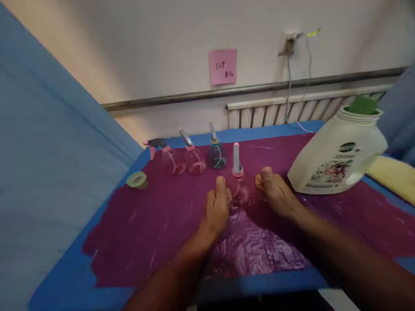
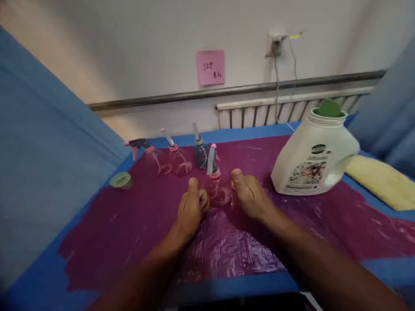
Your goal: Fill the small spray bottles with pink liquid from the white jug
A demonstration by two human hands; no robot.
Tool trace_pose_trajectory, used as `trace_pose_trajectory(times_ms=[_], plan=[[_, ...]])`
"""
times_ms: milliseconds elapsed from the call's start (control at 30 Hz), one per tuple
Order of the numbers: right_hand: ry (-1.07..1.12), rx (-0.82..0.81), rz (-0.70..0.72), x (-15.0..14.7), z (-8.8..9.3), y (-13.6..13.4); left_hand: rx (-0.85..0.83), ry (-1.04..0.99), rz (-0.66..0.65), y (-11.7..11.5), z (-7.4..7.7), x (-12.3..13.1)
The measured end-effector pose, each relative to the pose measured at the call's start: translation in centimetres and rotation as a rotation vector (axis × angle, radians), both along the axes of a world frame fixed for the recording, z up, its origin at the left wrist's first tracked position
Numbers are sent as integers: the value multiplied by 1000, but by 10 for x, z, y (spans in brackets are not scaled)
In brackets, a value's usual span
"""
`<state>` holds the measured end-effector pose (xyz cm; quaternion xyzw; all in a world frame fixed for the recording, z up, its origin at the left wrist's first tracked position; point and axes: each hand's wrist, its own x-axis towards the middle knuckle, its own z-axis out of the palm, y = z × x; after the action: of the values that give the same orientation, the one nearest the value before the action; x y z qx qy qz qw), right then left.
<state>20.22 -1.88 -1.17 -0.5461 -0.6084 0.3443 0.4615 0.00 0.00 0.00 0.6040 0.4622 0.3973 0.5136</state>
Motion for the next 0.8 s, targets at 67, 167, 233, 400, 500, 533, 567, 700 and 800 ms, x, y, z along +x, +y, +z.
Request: trace_pose_trajectory(times_ms=[67,167,233,400,500,533,567,700,800], plan=[[-8,-4,8,-3,-2,1,-18,-1,7,-1,1,-3],[-19,-4,16,-7,-4,2,-40,-5,15,-2,1,-5],[-27,2,15,-8,-5,3,-48,-9,18,-2,0,-5],[-74,119,-14,-3,-11,0,-8,-28,30,-3,-3,-9],[-92,257,-91,0,-13,-1,145,-18,110,-2,-6,-14],[-84,304,-127,-1,-13,0,221,-11,153,-2,-7,-15],[-73,347,-162,-3,-13,1,300,-3,191,-2,-10,-16],[-63,464,-254,-23,-14,13,562,113,176,1,-26,-12],[-45,449,-279,-39,-15,23,659,231,83,5,-40,-5]])
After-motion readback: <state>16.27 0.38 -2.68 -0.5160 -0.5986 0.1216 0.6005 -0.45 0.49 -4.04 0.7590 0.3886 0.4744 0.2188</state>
